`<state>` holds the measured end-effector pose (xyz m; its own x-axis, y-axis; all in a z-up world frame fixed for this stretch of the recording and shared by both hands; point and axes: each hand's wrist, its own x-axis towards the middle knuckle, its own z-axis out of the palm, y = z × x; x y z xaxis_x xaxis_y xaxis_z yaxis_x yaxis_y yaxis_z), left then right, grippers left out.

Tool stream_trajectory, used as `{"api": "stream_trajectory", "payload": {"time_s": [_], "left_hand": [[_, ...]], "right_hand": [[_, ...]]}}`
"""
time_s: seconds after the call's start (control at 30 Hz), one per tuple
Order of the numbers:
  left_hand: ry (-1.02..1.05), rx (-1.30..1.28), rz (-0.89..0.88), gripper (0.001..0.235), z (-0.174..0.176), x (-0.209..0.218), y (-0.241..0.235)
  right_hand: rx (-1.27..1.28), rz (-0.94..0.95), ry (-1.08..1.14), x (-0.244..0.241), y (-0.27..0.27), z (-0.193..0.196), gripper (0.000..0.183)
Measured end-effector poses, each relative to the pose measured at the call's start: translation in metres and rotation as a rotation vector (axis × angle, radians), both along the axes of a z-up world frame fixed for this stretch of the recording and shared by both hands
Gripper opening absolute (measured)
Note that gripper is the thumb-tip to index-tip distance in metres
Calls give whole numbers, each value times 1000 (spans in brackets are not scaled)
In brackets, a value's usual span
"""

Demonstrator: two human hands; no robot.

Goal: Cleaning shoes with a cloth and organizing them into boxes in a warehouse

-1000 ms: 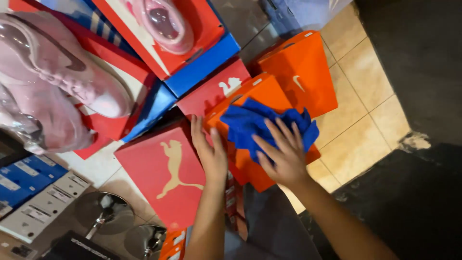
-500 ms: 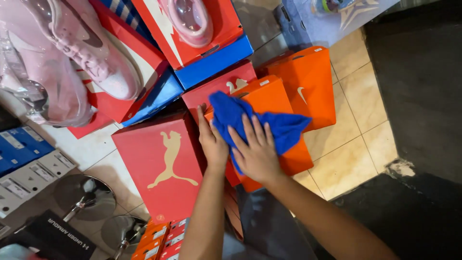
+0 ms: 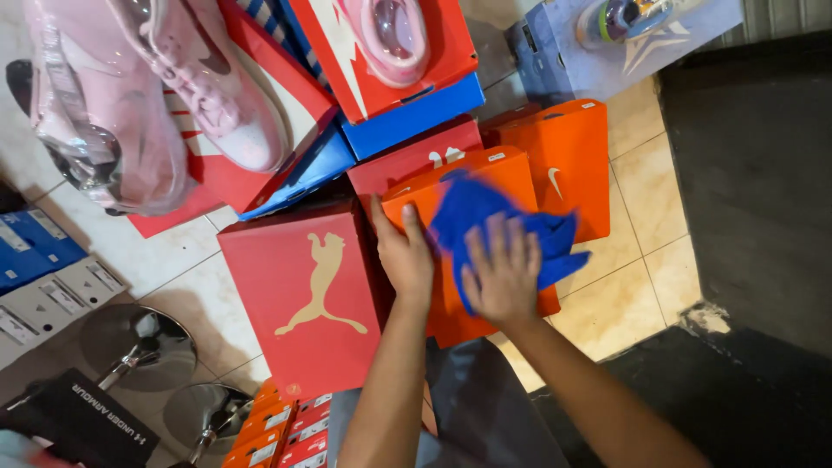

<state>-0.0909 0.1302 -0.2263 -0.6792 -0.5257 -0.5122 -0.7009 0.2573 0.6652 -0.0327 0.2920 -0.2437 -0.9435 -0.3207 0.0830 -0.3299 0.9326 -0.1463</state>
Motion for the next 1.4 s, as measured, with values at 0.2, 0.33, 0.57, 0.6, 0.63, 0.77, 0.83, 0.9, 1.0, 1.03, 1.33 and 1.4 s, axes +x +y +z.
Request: {"api": "stream_trajectory", "payload": {"time_s": [0.2, 0.33, 0.57, 0.6, 0.63, 0.77, 0.83, 0.9, 1.0, 1.03, 1.33, 1.4], "left_hand": [[-76, -59, -70, 66, 9, -8, 4], [-121, -62, -67, 69, 5, -8, 5], [-203, -43, -135, 61, 0, -7, 3], [-199, -28, -149, 62, 2, -12, 2], [-194, -27, -152, 62, 0, -12, 0], [-215, -20, -115, 65, 1, -15, 5], [-218, -39, -111, 66, 3, -15, 4], [-228, -46, -126, 64, 3, -15, 6], [-250, -137, -156, 63, 0, -13, 8], [-250, -138, -174, 63, 1, -14, 8], [-80, 22, -54, 58, 26, -23, 7], [-13, 122, -18, 63, 23, -23, 3]], "right_hand": [[-149, 30, -9, -110, -3, 39, 55], [61, 53, -40, -178, -21, 0, 38], [93, 167, -978, -216, -66, 44, 51], [38, 218, -1011, -225, -55, 58, 51], [39, 213, -1006, -231, -36, 51, 51], [217, -74, -988, -241, 27, 25, 62], [223, -185, -961, -234, 21, 18, 64], [262, -125, -878, -223, -5, 20, 59], [55, 30, -756, -202, -59, 50, 42], [50, 12, -758, -192, -61, 36, 42], [-110, 220, -147, -46, -20, 75, 65], [-152, 253, -112, -4, -5, 83, 57]]}}
